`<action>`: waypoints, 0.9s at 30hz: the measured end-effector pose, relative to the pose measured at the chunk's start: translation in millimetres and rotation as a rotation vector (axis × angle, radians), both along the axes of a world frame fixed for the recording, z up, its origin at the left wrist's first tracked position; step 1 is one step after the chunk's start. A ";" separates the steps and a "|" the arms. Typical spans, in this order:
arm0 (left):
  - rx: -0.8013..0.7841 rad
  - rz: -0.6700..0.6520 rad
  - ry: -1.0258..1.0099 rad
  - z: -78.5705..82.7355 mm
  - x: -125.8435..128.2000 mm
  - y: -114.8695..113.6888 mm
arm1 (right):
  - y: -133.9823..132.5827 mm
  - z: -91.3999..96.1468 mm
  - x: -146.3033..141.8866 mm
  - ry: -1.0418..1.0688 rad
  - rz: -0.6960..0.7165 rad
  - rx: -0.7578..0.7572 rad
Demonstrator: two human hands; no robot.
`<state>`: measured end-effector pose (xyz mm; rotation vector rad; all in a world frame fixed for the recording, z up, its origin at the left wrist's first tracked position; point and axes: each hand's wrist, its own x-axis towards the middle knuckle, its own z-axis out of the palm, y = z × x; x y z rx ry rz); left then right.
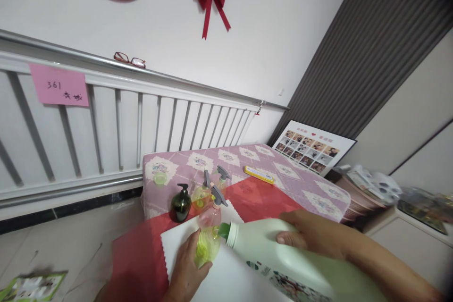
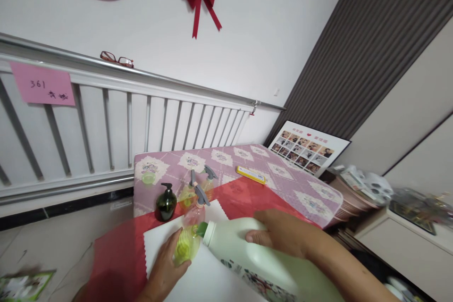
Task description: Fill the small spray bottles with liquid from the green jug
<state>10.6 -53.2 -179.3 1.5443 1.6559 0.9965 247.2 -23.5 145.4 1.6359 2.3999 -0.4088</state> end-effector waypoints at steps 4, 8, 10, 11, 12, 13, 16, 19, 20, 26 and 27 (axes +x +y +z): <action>0.011 0.002 0.004 -0.3 0.0 0.4 | 0.4 0.7 -0.8 0.010 -0.020 -0.100; 0.005 0.000 0.009 0.6 -0.6 -0.3 | 0.6 0.7 -0.7 0.005 -0.023 -0.093; -0.004 -0.005 0.012 1.1 -0.5 -0.6 | 0.2 1.2 -1.5 -0.002 -0.022 -0.097; -0.006 -0.006 0.012 1.5 -0.4 -0.8 | 0.0 1.7 -2.2 -0.004 -0.021 -0.100; -0.007 -0.006 0.012 1.9 -0.2 -0.9 | -0.3 2.3 -3.0 -0.005 -0.019 -0.102; -0.008 -0.003 0.011 2.4 -0.1 -1.0 | -0.5 3.0 -3.9 -0.004 -0.016 -0.106; -0.017 0.000 0.006 4.5 0.2 -1.5 | -0.5 4.6 -5.2 -0.010 -0.011 -0.115; -0.016 0.000 0.005 4.5 0.3 -1.9 | -0.1 4.2 -4.1 -0.015 -0.009 -0.109; -0.014 0.001 0.006 3.6 0.2 -2.0 | 0.1 3.7 -3.4 -0.014 -0.006 -0.106; -0.007 0.005 0.010 -0.9 -0.3 -1.9 | -0.1 1.9 -1.1 -0.006 0.000 -0.095; -0.010 0.003 0.011 -0.2 -0.2 -1.9 | -0.2 2.0 -1.2 -0.007 -0.006 -0.093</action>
